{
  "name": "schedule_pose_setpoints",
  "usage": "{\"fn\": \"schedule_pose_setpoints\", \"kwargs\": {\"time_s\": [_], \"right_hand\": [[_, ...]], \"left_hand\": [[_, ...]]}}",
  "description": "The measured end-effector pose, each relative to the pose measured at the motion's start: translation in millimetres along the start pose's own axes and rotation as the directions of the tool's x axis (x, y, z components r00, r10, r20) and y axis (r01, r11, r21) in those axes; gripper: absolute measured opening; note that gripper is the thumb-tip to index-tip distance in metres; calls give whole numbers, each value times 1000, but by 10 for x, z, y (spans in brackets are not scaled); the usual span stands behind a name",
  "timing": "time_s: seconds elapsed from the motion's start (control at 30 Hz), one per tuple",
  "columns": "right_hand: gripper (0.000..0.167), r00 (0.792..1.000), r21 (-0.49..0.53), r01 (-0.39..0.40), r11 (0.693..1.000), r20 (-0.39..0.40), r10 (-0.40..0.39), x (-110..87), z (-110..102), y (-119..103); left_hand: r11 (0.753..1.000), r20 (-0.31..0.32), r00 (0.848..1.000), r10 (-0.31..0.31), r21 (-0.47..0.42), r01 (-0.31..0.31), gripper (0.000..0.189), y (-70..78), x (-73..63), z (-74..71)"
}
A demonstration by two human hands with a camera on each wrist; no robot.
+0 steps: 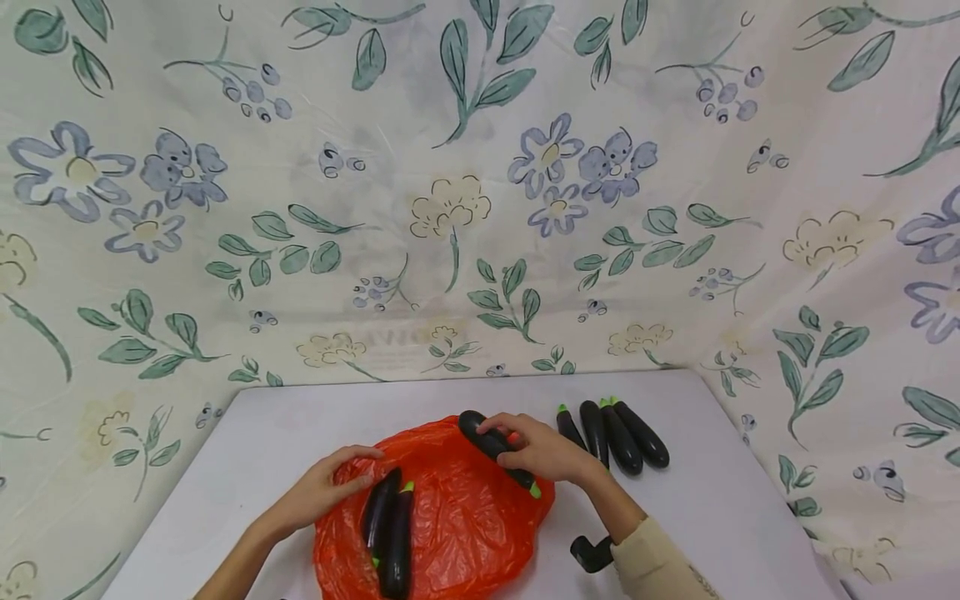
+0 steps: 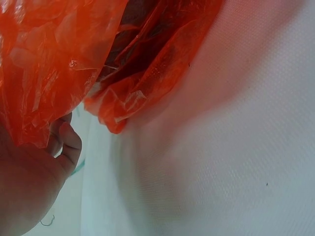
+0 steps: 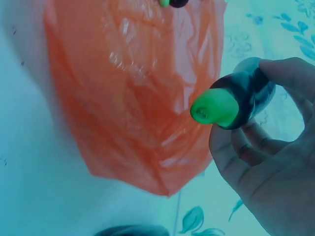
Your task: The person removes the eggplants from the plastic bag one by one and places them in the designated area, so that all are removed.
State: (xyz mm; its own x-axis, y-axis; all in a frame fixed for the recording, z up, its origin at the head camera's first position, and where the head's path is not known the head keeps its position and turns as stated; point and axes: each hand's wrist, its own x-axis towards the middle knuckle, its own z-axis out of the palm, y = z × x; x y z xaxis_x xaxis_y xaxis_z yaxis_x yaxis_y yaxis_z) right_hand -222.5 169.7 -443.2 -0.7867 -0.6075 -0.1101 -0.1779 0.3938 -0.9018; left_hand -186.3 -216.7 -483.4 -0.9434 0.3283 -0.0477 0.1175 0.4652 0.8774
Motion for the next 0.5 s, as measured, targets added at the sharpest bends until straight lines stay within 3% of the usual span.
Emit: {"fn": "schedule_pose_setpoints", "kwargs": {"time_s": [0.5], "right_hand": [[48,997,-50,2,999,-78,-6,-77,-180,181]], "left_hand": [[1000,-4,1000,0,2,0,39,26,0,13]]}}
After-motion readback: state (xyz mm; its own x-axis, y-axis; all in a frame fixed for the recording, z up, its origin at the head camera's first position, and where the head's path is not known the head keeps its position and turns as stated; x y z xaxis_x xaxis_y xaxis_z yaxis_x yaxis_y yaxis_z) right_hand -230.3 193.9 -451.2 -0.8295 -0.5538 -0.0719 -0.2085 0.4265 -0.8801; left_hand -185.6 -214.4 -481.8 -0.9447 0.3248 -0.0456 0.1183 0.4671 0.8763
